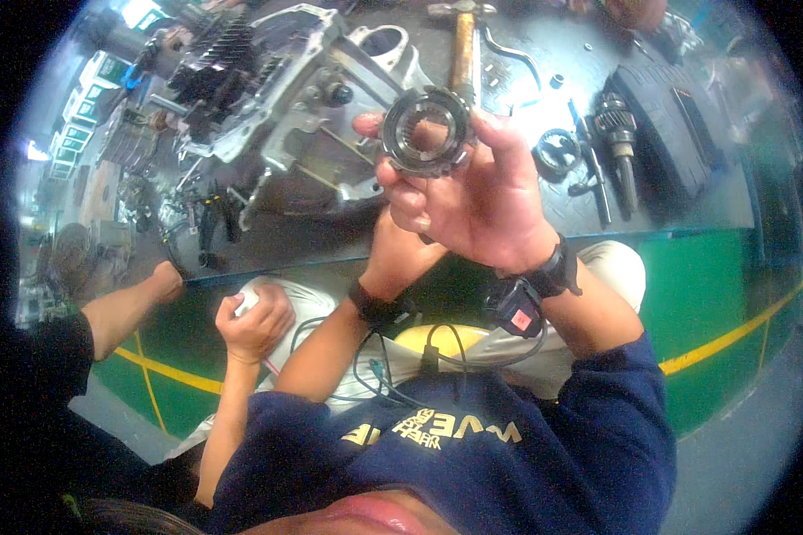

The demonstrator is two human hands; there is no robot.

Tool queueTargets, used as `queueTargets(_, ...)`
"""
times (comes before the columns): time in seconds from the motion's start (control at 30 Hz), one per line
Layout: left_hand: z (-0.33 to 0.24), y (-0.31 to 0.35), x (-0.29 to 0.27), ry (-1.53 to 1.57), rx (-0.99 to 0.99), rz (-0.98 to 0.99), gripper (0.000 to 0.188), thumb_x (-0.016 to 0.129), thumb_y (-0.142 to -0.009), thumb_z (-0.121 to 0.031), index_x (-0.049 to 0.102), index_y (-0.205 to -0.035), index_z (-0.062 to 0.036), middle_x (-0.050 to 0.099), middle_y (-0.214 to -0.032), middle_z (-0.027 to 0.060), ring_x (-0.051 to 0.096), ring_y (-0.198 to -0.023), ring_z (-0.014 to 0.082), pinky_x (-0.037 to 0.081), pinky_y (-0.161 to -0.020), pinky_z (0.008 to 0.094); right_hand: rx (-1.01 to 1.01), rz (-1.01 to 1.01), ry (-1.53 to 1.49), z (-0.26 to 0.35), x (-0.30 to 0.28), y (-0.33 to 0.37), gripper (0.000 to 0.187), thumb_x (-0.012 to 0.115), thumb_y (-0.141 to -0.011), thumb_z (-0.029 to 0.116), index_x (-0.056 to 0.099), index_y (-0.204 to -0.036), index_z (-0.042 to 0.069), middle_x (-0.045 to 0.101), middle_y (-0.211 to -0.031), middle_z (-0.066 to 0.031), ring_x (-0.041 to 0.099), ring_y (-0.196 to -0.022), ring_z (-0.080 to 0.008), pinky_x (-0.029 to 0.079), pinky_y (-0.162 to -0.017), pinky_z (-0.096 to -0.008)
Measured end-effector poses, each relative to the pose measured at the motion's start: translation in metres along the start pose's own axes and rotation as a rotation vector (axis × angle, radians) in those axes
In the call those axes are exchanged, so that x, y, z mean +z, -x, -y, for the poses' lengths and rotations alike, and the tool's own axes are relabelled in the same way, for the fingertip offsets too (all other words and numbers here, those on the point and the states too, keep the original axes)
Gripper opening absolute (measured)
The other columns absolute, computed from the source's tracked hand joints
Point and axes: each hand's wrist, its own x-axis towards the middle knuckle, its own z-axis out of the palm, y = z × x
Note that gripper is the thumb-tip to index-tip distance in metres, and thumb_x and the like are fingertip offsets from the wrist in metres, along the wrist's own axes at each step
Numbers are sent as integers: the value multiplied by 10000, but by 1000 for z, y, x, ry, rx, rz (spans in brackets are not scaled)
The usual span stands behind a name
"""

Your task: The person handles and separates various metal gears and bearing components from a disassembled engine housing on a workbench, turning the parts over by hand while another person gestures at them.

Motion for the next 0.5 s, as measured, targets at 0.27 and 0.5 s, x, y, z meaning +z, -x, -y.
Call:
queueTargets(0.27,-5,3,-2,-111,59,-72,827,886,-770,-384,501,-1373,29,607,-1321,250,584,-1231,440,469,-1045,512,-35,75,241,4,22,-24,1055,580,-892,713,396,-1513,-120,544,-891,-67,493,-666,-90,399,-524,-250)
queueTargets(0.5,4,0,7,-130,8,-13,862,896,-755,-392,501,-1367,70,603,-1309,268,594,-1217,437,478,-1038,497,-958,35,1818,25,36,-20,673,871,-625,136,706,-1273,62,620,-973,-86,619,-846,-232,513,-748,-345)
